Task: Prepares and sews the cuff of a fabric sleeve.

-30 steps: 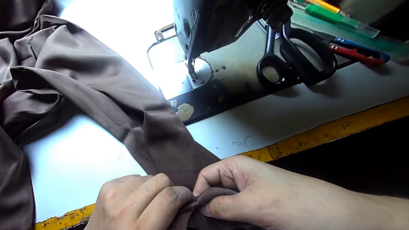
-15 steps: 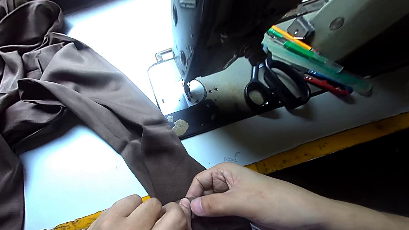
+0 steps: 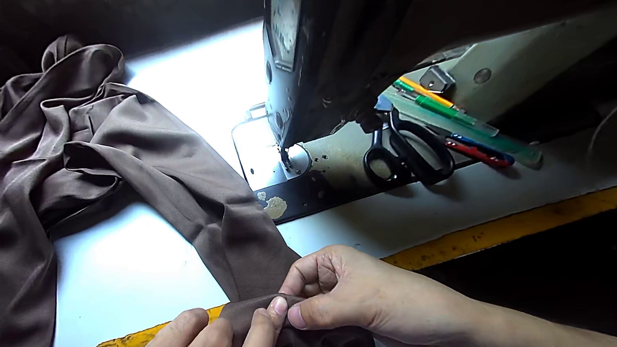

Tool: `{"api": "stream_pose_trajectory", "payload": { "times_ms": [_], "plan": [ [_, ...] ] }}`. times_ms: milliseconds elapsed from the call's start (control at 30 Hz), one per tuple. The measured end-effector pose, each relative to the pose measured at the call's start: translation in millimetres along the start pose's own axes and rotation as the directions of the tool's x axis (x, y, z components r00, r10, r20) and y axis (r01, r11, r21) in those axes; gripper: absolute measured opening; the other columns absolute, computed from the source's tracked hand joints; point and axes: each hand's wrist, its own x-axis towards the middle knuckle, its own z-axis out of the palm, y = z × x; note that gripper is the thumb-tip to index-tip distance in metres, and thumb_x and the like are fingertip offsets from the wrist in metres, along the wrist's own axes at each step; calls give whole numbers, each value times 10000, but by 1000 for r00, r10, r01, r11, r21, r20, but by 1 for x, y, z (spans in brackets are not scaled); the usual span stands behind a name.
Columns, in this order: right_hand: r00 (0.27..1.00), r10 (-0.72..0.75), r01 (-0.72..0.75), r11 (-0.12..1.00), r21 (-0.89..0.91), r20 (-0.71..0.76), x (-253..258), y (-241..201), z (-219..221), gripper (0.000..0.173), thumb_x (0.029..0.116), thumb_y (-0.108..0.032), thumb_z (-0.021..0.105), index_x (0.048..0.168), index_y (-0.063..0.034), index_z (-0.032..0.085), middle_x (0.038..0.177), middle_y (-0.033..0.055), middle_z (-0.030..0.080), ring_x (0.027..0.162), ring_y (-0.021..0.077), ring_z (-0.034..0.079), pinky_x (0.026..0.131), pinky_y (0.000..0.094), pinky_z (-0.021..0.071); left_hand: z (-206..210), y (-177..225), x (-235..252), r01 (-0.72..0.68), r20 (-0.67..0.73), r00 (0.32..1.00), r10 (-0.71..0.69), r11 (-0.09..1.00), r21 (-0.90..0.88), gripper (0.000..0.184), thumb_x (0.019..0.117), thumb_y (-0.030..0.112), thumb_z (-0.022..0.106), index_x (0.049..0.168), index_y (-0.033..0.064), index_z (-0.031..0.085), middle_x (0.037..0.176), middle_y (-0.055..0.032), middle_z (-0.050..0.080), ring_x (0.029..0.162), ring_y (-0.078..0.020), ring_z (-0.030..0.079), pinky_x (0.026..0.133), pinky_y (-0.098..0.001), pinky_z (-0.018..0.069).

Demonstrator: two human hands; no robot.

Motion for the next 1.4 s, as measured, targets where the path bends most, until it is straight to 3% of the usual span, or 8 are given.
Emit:
{"api": "stream_pose_trajectory", "payload": {
  "times_ms": [533,633,733,800,933,1067,1267,1400],
  "plan": [
    [998,-43,42,998,-40,-36,0,2,3,140,806,-72,831,917,-64,745,776,56,715,687,86,675,611,202,549,13,-7,-5,93,-70,992,-107,978,-186,324,1024,156,589,1343,195,633,1274,-25,621,1042,-179,587,980,-369,419],
    [995,-86,82,993,-85,-51,-3,-2,4,118,801,-92,827,895,-87,757,761,40,709,676,77,663,595,200,538,18,-1,1,389,186,911,-367,619,-683,540,956,152,603,1473,180,449,1410,-5,589,1278,-160,586,1083,-370,503],
    [983,-175,166,976,-142,-59,-7,-5,5,94,798,-97,826,869,-105,765,738,28,705,652,68,654,561,192,525,17,-4,10,453,458,820,-344,-100,-886,748,858,-29,607,1528,131,316,1258,-93,661,1089,-205,679,957,-359,583],
    [964,-258,241,949,-201,-65,-9,-6,6,84,793,-98,820,856,-118,768,739,5,711,666,52,661,574,177,539,9,-10,16,459,549,768,-330,-314,-831,704,858,18,604,1519,109,378,1096,-95,669,914,-148,664,814,-279,574],
    [943,-321,296,930,-217,-90,-8,-8,14,84,785,-71,811,837,-114,760,719,-3,709,647,44,666,556,171,544,-7,-9,32,609,554,702,-448,-26,-793,398,936,351,749,1228,90,681,972,16,705,806,-54,654,697,-204,566],
    [906,-400,355,897,-263,-138,-4,-6,17,48,813,-70,782,833,-107,760,704,7,704,624,53,660,518,169,523,-5,-12,32,638,439,731,-522,295,-712,179,928,337,758,952,160,767,849,99,686,720,8,619,599,-147,515],
    [818,-565,463,756,-463,-105,-4,5,9,223,823,-176,817,1009,-183,694,839,-69,698,712,25,659,586,162,555,-6,-23,32,642,518,719,-463,159,-750,146,941,281,742,922,138,763,772,74,691,638,2,615,545,-140,510],
    [586,-801,560,295,-774,119,-16,21,-12,167,910,-167,679,1061,-160,609,912,-67,621,782,-6,609,656,147,549,-13,-39,35,676,688,626,-367,-185,-713,116,906,220,774,887,106,776,704,-5,697,601,-23,627,550,-152,525]
  ]
}}
